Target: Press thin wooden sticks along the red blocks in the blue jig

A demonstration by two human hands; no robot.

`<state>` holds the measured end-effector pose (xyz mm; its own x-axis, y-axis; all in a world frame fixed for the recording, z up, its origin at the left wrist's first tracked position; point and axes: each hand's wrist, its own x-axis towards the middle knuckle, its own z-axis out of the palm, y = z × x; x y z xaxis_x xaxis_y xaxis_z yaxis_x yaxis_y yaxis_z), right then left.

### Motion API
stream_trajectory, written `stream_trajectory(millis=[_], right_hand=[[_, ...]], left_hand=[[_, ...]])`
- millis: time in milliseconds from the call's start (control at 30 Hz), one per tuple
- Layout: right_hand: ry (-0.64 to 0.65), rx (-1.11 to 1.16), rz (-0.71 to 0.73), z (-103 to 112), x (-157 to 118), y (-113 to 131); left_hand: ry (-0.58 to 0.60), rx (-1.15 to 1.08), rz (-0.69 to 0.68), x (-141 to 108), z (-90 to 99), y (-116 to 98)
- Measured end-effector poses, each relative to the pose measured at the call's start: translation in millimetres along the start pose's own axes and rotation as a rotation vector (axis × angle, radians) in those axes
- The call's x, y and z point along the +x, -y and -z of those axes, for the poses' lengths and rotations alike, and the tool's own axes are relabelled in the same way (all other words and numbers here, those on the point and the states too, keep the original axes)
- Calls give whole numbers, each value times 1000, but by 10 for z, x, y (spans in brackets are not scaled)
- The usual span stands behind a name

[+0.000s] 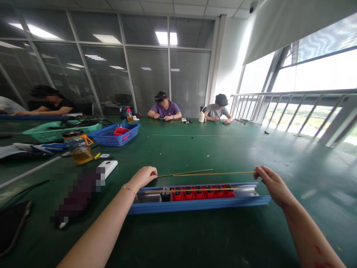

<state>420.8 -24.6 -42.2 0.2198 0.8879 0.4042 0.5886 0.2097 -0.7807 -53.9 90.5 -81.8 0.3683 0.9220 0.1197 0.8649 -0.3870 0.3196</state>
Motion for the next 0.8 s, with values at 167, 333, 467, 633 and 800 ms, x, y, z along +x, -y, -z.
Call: stream_trajectory(millis=[167,333,467,633,800], right_hand=[[29,-82,22,-40,86,-178],[190,-184,21,-210,197,-205],[346,-302,35,-386,301,-179],[590,-436,189,-716,495,-120],[680,-607,280,-1061,704,-59]], left_hand=[[1,2,-1,-11,4,4],[12,7,17,-25,22,-9],[-6,31,17,-32,39,-39],[0,51,50,-41,65,-117],[13,20,31,-37,49,-118]])
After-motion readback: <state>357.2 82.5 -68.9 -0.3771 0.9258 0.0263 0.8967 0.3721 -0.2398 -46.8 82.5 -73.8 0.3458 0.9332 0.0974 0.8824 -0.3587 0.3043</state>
